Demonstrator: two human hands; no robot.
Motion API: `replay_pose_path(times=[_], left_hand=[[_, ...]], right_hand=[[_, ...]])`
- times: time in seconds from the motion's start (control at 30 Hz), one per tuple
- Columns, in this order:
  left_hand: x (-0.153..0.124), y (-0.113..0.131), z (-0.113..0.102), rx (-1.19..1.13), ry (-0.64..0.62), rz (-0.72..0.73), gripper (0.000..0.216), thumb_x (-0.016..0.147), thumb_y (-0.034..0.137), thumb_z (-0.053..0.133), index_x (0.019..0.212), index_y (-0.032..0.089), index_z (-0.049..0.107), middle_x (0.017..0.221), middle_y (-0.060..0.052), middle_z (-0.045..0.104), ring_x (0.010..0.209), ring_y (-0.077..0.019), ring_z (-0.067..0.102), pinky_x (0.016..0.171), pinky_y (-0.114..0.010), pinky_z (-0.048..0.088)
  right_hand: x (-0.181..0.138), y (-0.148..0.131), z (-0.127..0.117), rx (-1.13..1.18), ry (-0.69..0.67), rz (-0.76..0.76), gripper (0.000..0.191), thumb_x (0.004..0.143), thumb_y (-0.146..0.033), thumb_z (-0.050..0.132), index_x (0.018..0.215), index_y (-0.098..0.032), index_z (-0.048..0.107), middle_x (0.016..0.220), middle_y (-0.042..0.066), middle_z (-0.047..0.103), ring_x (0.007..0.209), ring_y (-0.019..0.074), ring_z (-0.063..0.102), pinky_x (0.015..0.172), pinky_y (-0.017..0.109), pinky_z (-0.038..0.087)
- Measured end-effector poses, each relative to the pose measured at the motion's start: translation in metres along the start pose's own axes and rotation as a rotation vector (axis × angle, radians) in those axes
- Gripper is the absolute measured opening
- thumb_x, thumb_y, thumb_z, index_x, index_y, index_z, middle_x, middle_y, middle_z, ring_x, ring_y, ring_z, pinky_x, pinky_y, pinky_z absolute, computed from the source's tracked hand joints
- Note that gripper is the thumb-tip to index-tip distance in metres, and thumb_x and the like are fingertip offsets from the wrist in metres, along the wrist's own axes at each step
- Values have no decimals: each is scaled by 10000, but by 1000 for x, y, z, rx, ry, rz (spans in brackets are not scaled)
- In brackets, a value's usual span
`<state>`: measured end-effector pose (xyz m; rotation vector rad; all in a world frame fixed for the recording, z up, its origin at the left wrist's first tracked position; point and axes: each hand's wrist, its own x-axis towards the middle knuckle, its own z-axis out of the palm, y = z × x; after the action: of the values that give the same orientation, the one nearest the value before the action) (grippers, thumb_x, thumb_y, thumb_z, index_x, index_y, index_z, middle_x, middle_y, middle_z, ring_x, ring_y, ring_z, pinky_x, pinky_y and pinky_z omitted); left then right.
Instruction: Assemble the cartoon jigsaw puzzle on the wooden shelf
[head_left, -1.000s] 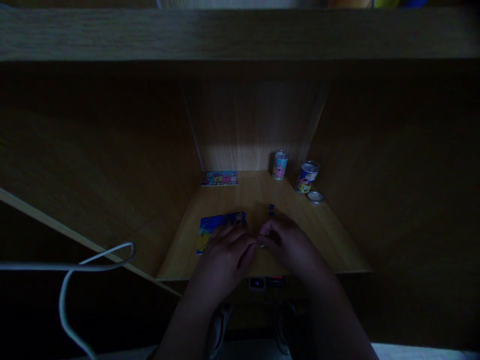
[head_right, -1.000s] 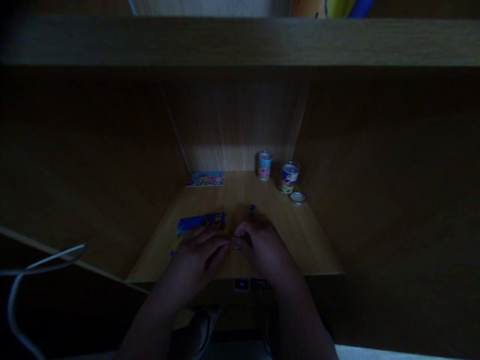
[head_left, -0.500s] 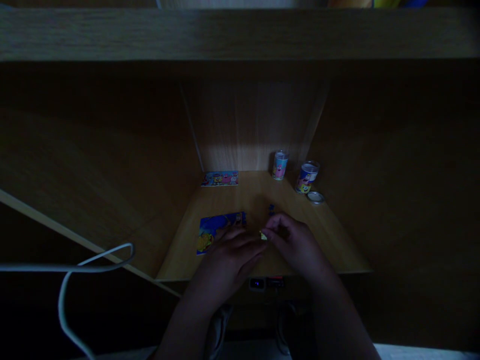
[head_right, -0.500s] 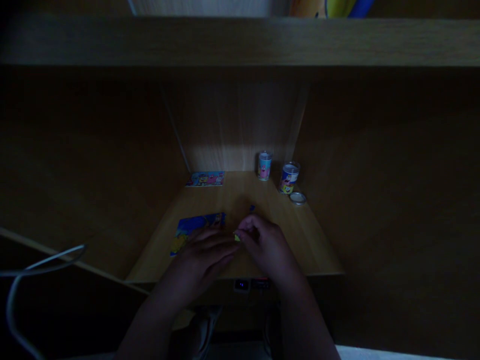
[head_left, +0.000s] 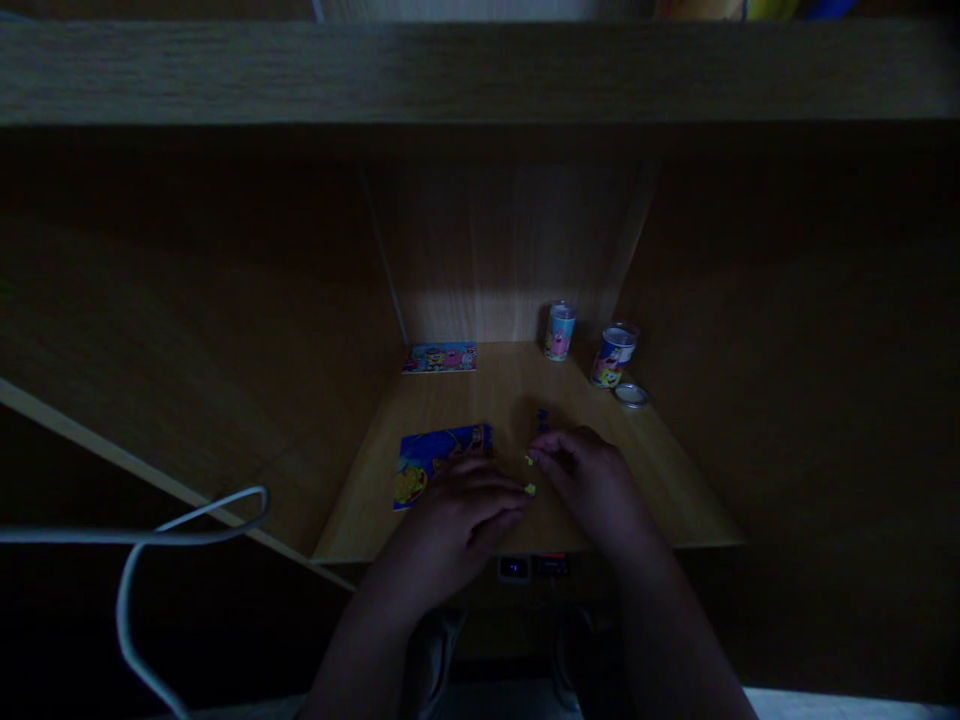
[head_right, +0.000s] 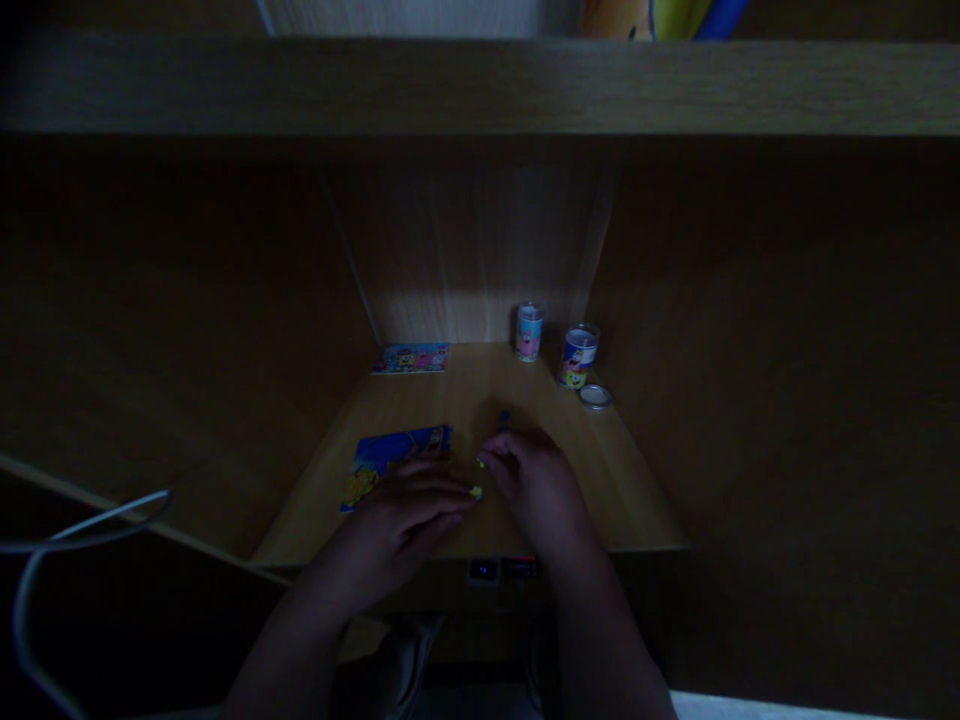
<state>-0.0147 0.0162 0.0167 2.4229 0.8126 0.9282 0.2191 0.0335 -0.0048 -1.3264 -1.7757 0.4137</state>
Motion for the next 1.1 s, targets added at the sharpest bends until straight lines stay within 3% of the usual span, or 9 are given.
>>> replay_pose_path(times=[0.2,0.27,0.4,0.6,0.77,0.93,1.1], left_hand=[[0,1,0,-19,-11,-16,190,1085,177,732,1185,303,834,1160,-8,873,1170,-234,777,1204,-499,548],[0,0,0,-20,-9,-19,184,1073,166,747,1160,302,837,1138,-2,872,1146,-227,778,1210,-503,545],[1,-2,-1,-14,-15,-33,214,1073,157,739,1154,322,851,1155,-9,869,1160,-224,783,1255,-529,518],[0,-4,-2,-21,7,-60,188,1076,174,726,1106,306,857,1116,-37,870,1108,-238,792,1146,-483,589],[-1,-4,-2,-4,94,-103,173,1101,189,684,1060,284,823,1052,-23,854,1048,-230,788,1044,-451,612],[-1,-8,-3,103,234,-160,151,1100,201,673,1037,260,798,1053,-48,830,1060,-253,765,948,-441,619],[-3,-10,-3,116,255,-177,145,1106,208,667,1027,261,776,1096,-43,831,1076,-255,760,961,-456,618]], right_hand=[[2,-1,1,-189,-26,-89,100,1009,-176,761,960,-259,787,1005,68,800,1031,292,696,918,434,536],[1,-5,-1,-140,-10,-103,117,1062,-246,707,962,-258,767,1003,69,784,1023,279,693,903,421,536],[-2,-12,-6,-41,-106,-139,290,1117,-354,626,851,-267,702,861,24,737,893,228,688,830,377,521],[-2,-10,-3,-72,-245,-206,262,1074,-264,712,814,-248,682,815,-14,735,854,198,670,864,372,469],[-3,-6,-1,-81,-247,-208,222,1025,-226,792,832,-250,687,855,-19,754,880,204,682,859,378,484],[-3,-8,0,-193,-167,-145,215,922,-220,905,896,-260,695,969,14,764,1000,263,696,871,402,514],[-4,-9,2,-268,-103,-105,131,967,-232,840,929,-266,720,1010,51,763,1025,295,691,912,439,531]])
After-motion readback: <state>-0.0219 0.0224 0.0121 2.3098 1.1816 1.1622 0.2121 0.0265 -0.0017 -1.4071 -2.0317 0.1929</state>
